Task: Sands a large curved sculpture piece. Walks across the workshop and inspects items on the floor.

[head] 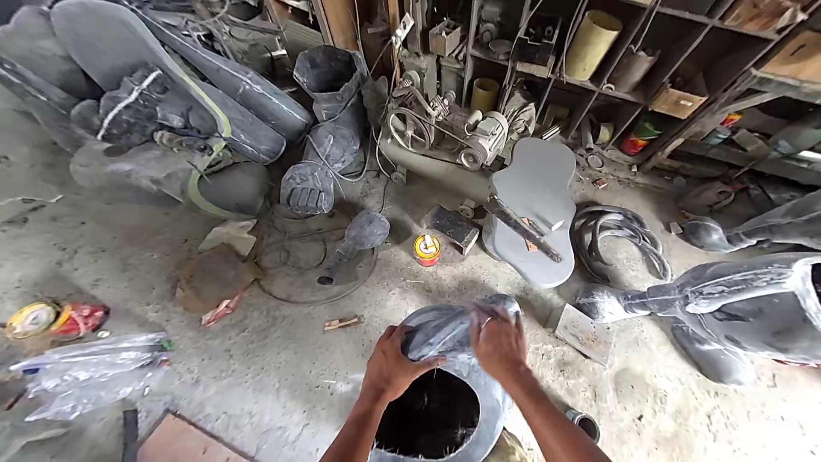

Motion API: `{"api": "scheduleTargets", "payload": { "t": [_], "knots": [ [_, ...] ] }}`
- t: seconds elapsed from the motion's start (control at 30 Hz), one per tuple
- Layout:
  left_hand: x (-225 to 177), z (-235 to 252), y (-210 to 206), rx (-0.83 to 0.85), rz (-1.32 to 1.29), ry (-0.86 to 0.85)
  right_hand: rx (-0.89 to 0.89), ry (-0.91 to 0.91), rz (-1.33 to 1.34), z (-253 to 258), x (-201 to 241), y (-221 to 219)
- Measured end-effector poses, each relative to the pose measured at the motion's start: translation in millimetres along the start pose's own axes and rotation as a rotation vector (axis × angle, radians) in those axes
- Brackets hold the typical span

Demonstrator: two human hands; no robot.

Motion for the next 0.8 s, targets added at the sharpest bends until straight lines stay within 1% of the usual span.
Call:
{"api": "scheduleTargets", "payload": {
  "t": [0.03,0.07,0.13,0.17,0.2,0.23,0.3,0.33,0.37,0.43,0.47,0.5,0.53,0.6,0.63,0.67,0.7,0.77,0.8],
  "knots": [
    [1,-1,0,-0.004,-0.006,0.002,0.021,-0.051,-0.014,3,-2,-1],
    [3,-2,0,-0.004,-0.011,0.002,0.034,-0.048,-0.052,-1,7,-4],
    [2,1,2,-0.012,-0.016,-0.005,0.023,0.075,-0.12,-22,27,-9],
    [2,1,3,-0.015,-0.015,-0.007,0.009,0.142,-0.152,-30,29,-10],
    [2,0,2,-0.021,-0.014,-0.005,-0.005,0.167,-0.136,-29,21,-6],
    [2,0,3,-0.045,-0.017,-0.012,-0.002,0.133,-0.101,-21,8,0],
    [2,2,6,-0.126,-0.057,-0.058,0.068,-0.033,-0.026,6,-16,11],
    [5,3,9,-0.173,-0.098,-0.098,0.09,-0.085,-0.007,11,-14,10],
    [6,7,13,-0.215,-0.138,-0.144,0.078,-0.062,-0.019,10,-1,7],
    [7,11,18,-0.285,-0.178,-0.21,0.054,0.098,-0.07,-10,38,-7],
    [9,10,18,-0.308,-0.187,-0.209,0.039,0.176,-0.083,-18,48,-12],
    [10,8,18,-0.327,-0.204,-0.195,0.039,0.207,-0.068,-18,46,-11],
    [10,9,19,-0.356,-0.231,-0.186,0.031,0.182,-0.039,-9,34,-4],
    [10,7,19,-0.409,-0.292,-0.16,0.034,0.039,0.0,16,5,6],
    [11,4,18,-0.434,-0.299,-0.15,0.041,-0.025,0.006,19,2,3],
    [11,4,19,-0.458,-0.299,-0.152,0.017,-0.013,-0.013,15,13,-3],
    [11,6,20,-0.468,-0.301,-0.16,-0.007,0.064,-0.032,2,32,-11],
    [14,6,21,-0.474,-0.302,-0.165,-0.068,0.282,-0.079,-31,68,-36],
    [14,5,22,-0.47,-0.305,-0.165,-0.104,0.345,-0.093,-39,72,-42]
  ]
}}
Point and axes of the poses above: each hand's wrist, its own z-axis towards the middle knuckle, its own y-axis out of the back of the hand, x = y × z, the point moved 4 cm from there along z, towards the middle knuckle, and after that the axes turned 6 degrees about y, right-handed, at the moved point
